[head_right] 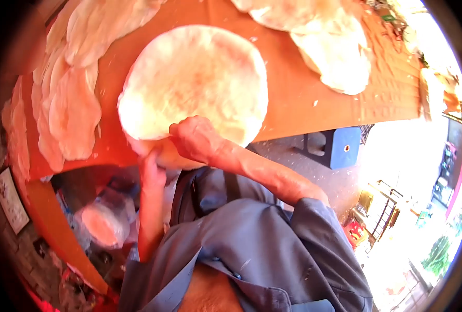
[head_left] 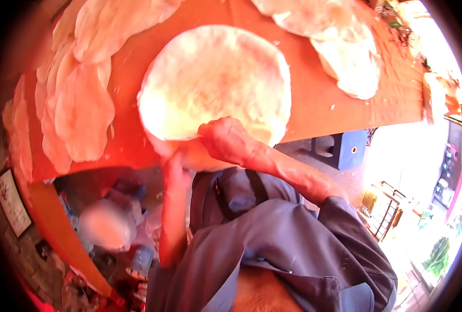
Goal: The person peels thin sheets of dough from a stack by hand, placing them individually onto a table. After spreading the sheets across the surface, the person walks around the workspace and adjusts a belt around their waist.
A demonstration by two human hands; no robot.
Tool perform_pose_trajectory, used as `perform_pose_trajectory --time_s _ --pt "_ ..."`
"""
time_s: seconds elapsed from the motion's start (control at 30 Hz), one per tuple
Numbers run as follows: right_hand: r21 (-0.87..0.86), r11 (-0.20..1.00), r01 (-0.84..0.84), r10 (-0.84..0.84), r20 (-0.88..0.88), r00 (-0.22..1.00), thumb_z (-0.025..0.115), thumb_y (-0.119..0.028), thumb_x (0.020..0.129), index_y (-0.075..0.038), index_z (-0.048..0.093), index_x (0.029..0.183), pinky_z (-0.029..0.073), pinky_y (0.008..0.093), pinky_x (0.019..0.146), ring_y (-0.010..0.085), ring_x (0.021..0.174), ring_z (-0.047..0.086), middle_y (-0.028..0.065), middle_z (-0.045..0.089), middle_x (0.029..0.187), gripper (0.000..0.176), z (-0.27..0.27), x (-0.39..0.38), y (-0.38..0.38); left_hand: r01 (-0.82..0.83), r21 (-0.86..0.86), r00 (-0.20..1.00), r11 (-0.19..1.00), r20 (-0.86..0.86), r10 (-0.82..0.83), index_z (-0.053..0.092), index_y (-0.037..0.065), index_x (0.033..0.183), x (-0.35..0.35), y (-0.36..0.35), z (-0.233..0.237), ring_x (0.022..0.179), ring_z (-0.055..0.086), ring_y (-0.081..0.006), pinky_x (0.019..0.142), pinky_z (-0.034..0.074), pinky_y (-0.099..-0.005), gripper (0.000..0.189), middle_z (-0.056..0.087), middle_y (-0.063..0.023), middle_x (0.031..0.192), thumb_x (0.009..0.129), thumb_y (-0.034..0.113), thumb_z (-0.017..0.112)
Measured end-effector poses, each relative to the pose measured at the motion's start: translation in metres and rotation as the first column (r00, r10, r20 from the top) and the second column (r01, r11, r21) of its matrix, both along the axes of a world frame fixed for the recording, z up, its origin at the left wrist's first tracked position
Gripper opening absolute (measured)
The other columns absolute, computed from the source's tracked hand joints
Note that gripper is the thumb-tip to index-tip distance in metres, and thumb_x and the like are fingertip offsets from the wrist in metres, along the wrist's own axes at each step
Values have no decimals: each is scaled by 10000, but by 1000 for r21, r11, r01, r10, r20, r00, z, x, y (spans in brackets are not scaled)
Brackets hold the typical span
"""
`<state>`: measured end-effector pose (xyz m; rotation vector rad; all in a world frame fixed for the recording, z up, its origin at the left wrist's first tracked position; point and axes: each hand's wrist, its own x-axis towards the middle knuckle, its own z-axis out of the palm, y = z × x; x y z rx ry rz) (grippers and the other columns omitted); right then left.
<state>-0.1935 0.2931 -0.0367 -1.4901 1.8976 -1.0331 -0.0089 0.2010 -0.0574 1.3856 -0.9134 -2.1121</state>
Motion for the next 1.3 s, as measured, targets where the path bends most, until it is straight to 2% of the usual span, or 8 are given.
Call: perform_pose_trajectory --time_s 0.13,0.5,0.67,0.87,1.1,1.17,1.2,1.3 --pt "270 941 206 -324 531 783 641 -187 925 22 689 989 516 275 581 129 631 631 55 669 749 223 68 -105 20 -51 33 990 998 -130 54 439 38 1393 14 -2 -29 1246 499 -243 1065 399 -387 600 519 -88 1356 832 -3 648" --pt "-75 406 911 -735 565 374 605 -203 916 -4 622 1204 521 270 823 153 885 667 65 696 1017 349 259 -248 107 -79 203 985 976 -137 108 427 41 1400 32 -5 -63 1278 472 -256 1087 375 -400 626 499 -91 1383 812 -23 632" --pt "-39 768 639 -464 654 598 637 -167 891 -32 650 1116 556 250 658 134 800 678 55 694 914 263 204 -384 72 -103 136 990 985 -78 115 428 17 1396 28 0 -59 1257 495 -275 1074 390 -410 599 522 -107 1364 831 44 625" --pt "-192 923 334 54 922 382 576 -77 863 -18 577 900 564 302 559 205 635 639 102 645 809 69 209 -566 -68 -124 165 984 978 -102 142 412 29 1405 33 -2 -64 1264 480 -267 1077 374 -399 650 501 -92 1381 791 -23 622" --pt "-108 649 753 -480 711 515 587 -151 936 -6 598 1077 589 337 785 235 901 671 123 683 965 202 177 -561 -66 -91 106 989 990 -104 102 399 21 1418 33 0 -58 1279 473 -296 1087 374 -430 641 501 -109 1388 819 37 625" --pt "84 850 521 -518 319 794 584 -100 919 85 608 1034 632 438 702 326 742 703 194 678 897 219 63 -596 -37 -66 78 984 995 -161 78 385 10 1424 30 2 -42 1286 469 -309 1088 375 -443 640 497 -116 1394 835 68 627" --pt "155 592 791 -712 561 423 558 -135 942 47 586 1085 624 414 732 313 793 697 193 683 958 233 95 -486 -33 -51 65 975 997 -211 64 371 7 1430 21 4 -20 1295 459 -311 1092 369 -445 649 486 -119 1403 838 72 629" --pt "153 842 518 -487 629 606 593 15 861 46 538 1177 603 393 697 301 823 708 187 684 989 322 42 -353 -11 58 -45 957 997 -282 -68 337 -8 1439 4 2 28 1294 454 -285 1086 363 -417 709 466 -121 1409 829 123 673"
